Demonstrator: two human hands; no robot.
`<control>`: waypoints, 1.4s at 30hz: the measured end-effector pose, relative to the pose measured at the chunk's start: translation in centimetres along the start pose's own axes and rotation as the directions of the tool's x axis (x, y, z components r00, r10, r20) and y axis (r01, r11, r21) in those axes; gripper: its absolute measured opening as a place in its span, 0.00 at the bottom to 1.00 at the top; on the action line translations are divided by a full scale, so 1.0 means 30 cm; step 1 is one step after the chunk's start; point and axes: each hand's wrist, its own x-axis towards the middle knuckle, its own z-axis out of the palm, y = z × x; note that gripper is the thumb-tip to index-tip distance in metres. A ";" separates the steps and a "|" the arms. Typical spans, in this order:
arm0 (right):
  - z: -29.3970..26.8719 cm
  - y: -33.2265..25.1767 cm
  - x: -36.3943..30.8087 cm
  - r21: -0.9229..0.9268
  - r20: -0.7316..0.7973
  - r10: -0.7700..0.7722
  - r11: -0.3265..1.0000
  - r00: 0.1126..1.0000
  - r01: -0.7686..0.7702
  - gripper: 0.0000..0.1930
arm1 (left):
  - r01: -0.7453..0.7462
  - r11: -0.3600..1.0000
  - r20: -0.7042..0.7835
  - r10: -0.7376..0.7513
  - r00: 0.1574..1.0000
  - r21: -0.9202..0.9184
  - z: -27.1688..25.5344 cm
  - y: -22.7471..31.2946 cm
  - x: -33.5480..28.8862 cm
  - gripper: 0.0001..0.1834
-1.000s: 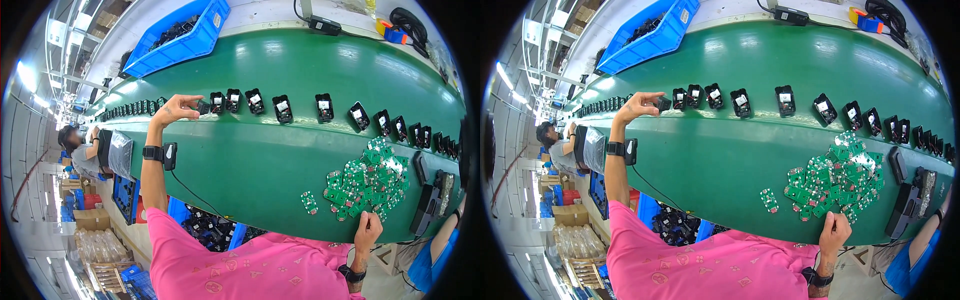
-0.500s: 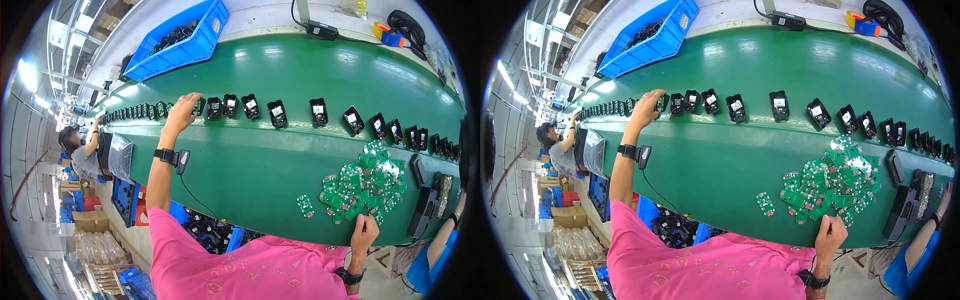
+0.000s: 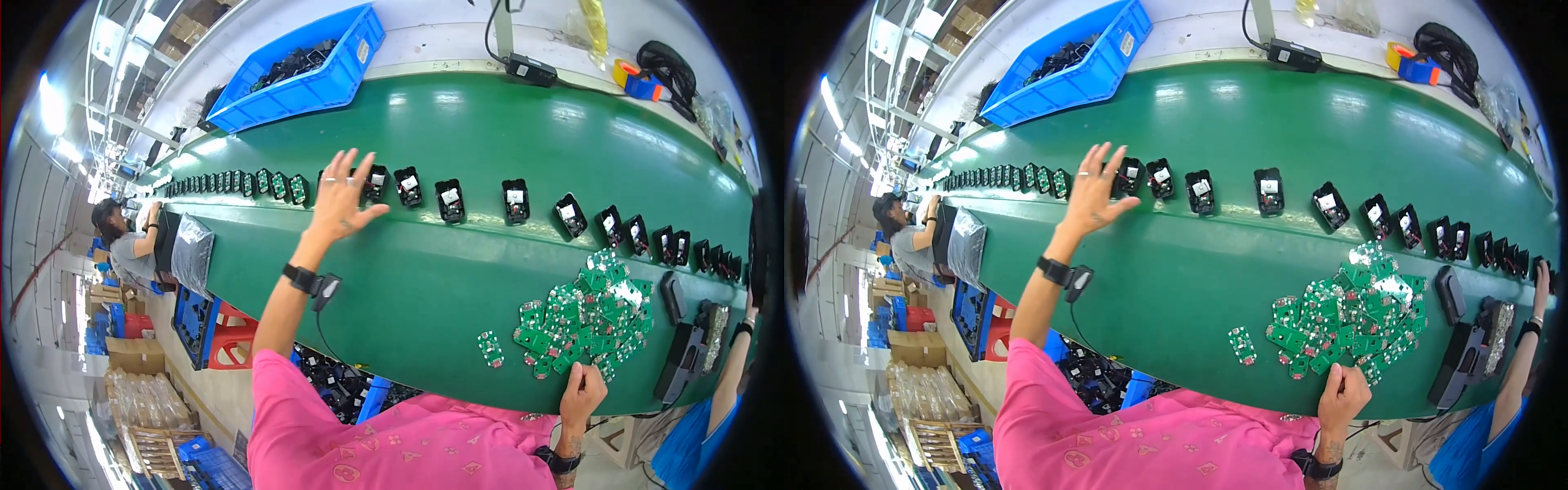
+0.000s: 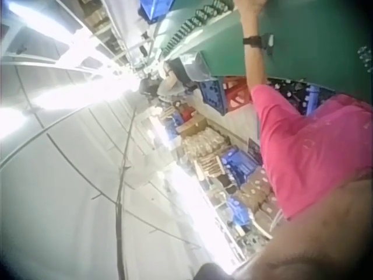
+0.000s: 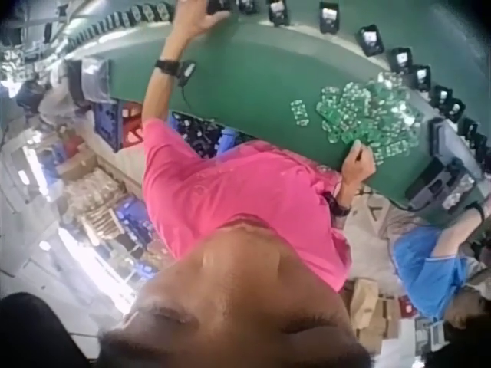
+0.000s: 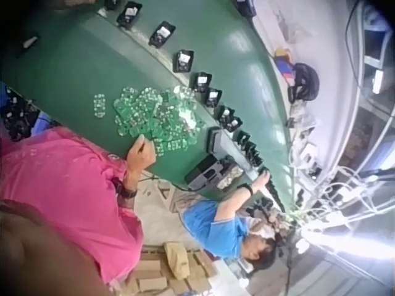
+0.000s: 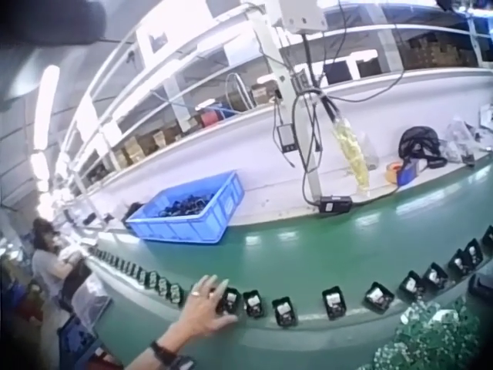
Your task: The person picks up a black casing and a circuit board, fits the board into the casing, and presses them together before placing the assembled unit onto the conveyor belt. This process is repeated for several more units.
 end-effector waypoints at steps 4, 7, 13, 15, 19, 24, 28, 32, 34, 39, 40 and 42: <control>-0.010 0.008 -0.007 0.010 0.017 -0.005 1.000 1.000 0.005 0.10 | -0.018 0.998 0.048 0.015 0.999 0.062 0.045 0.050 0.032 0.59; -0.002 0.017 -0.014 -0.010 0.000 -0.034 0.999 0.999 0.034 0.10 | 0.005 0.999 0.049 -0.006 0.999 0.033 0.069 0.057 0.033 0.59; -0.007 0.016 -0.014 -0.020 0.002 -0.017 1.000 1.000 0.017 0.10 | -0.035 0.996 0.078 0.029 0.997 0.084 0.075 -0.012 0.047 0.48; -0.008 0.002 -0.007 -0.019 -0.002 -0.006 1.000 1.000 0.005 0.10 | -0.031 0.998 0.073 0.026 0.997 0.062 0.085 -0.043 0.048 0.45; -0.008 0.005 -0.007 -0.063 0.004 -0.009 0.998 1.000 0.009 0.11 | -0.074 0.996 0.069 0.070 0.995 0.054 0.076 -0.049 0.044 0.40; -0.007 0.011 -0.014 -0.078 0.012 -0.030 0.996 0.999 0.031 0.14 | 0.052 0.997 0.007 -0.052 0.999 0.061 0.070 -0.034 0.057 0.40; -0.006 0.008 -0.013 -0.095 -0.002 -0.032 0.995 0.999 0.032 0.13 | 0.054 0.995 -0.053 -0.049 0.997 0.086 0.149 -0.028 0.082 0.35; -0.010 0.009 -0.022 -0.095 0.000 -0.024 0.995 1.000 0.023 0.14 | 0.129 0.991 -0.100 -0.125 0.987 0.031 0.179 -0.038 0.064 0.29; -0.003 0.022 -0.014 -0.100 0.010 -0.062 0.993 0.998 0.063 0.14 | 0.122 0.991 -0.170 -0.111 0.979 0.054 0.174 -0.045 0.041 0.27; -0.015 0.027 -0.010 -0.121 0.021 -0.028 0.992 0.999 0.030 0.15 | 0.021 0.998 -0.385 -0.042 0.922 -0.060 -0.002 0.037 -0.024 0.28; -0.027 0.025 -0.013 -0.126 0.075 -0.033 0.991 0.997 0.043 0.15 | 0.013 0.993 -0.422 -0.062 0.904 -0.116 -0.085 0.063 -0.070 0.28; -0.019 0.016 -0.010 -0.158 -0.014 -0.036 0.987 0.999 0.034 0.16 | 0.033 0.979 -0.546 -0.139 0.826 -0.199 -0.231 0.089 -0.241 0.28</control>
